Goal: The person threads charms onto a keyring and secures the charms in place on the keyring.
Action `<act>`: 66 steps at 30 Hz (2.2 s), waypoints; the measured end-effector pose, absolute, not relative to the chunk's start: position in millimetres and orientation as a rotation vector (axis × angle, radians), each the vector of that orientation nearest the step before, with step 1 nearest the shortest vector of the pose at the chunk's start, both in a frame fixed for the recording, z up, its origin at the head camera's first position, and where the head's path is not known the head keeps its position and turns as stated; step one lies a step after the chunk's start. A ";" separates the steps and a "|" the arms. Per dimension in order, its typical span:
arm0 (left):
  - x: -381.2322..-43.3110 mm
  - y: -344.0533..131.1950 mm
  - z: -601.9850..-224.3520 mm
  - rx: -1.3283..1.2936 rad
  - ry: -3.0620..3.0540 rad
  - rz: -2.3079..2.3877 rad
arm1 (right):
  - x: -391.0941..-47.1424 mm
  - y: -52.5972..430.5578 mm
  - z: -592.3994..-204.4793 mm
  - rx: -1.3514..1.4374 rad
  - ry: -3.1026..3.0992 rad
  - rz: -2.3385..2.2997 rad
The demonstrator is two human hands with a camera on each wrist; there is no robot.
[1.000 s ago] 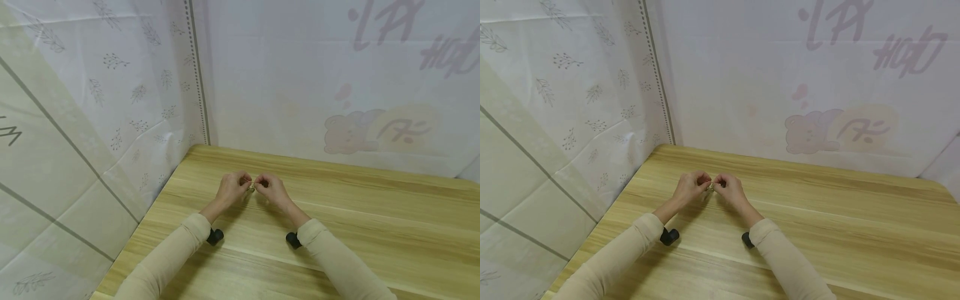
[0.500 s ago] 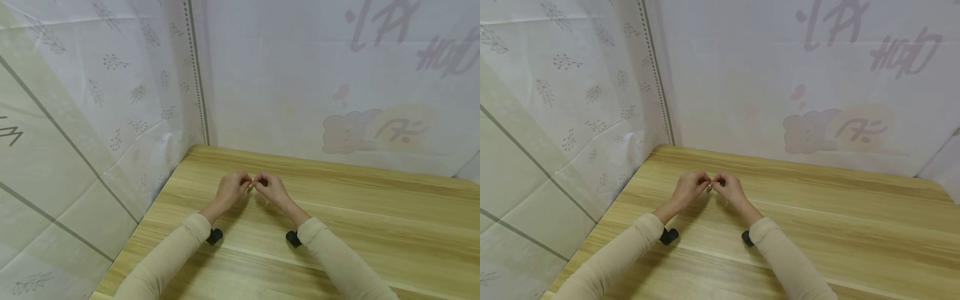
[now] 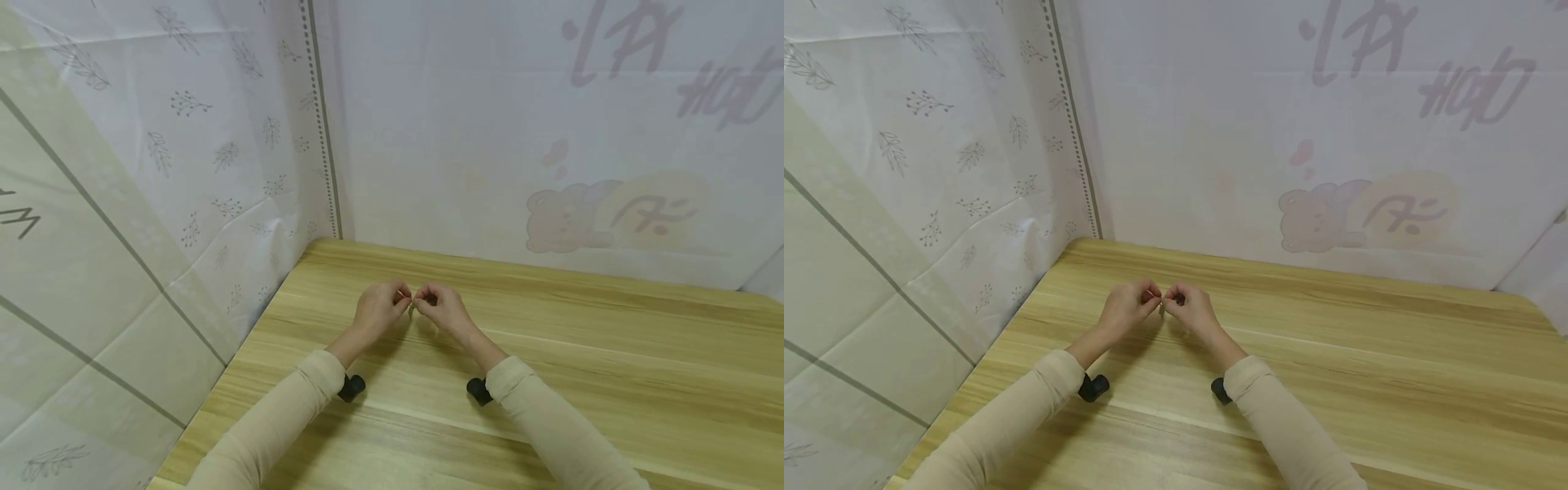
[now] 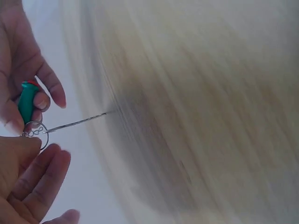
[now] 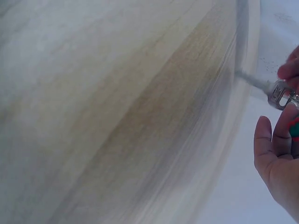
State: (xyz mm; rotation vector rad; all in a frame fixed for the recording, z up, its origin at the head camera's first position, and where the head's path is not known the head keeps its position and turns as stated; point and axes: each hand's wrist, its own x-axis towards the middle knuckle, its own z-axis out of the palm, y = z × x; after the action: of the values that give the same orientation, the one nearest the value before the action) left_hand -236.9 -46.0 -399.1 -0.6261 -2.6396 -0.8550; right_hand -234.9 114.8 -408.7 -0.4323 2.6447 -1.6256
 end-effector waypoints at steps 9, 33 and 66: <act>-236.0 -46.0 -401.3 -0.713 -2.470 -0.668 | -232.9 114.9 -404.9 -0.517 2.654 -1.646; -236.7 -46.2 -397.8 -0.516 -2.666 -0.971 | -234.5 114.2 -406.2 -0.430 2.641 -1.617; -235.7 -47.8 -401.3 -0.786 -2.417 -0.662 | -232.1 115.3 -404.8 -0.516 2.701 -1.531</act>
State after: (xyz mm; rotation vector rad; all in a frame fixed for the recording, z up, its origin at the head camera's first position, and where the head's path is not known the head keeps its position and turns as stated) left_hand -235.7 -47.8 -401.3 -0.7862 -2.4165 -0.6619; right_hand -232.1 115.3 -404.8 -0.5159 2.7010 -1.5311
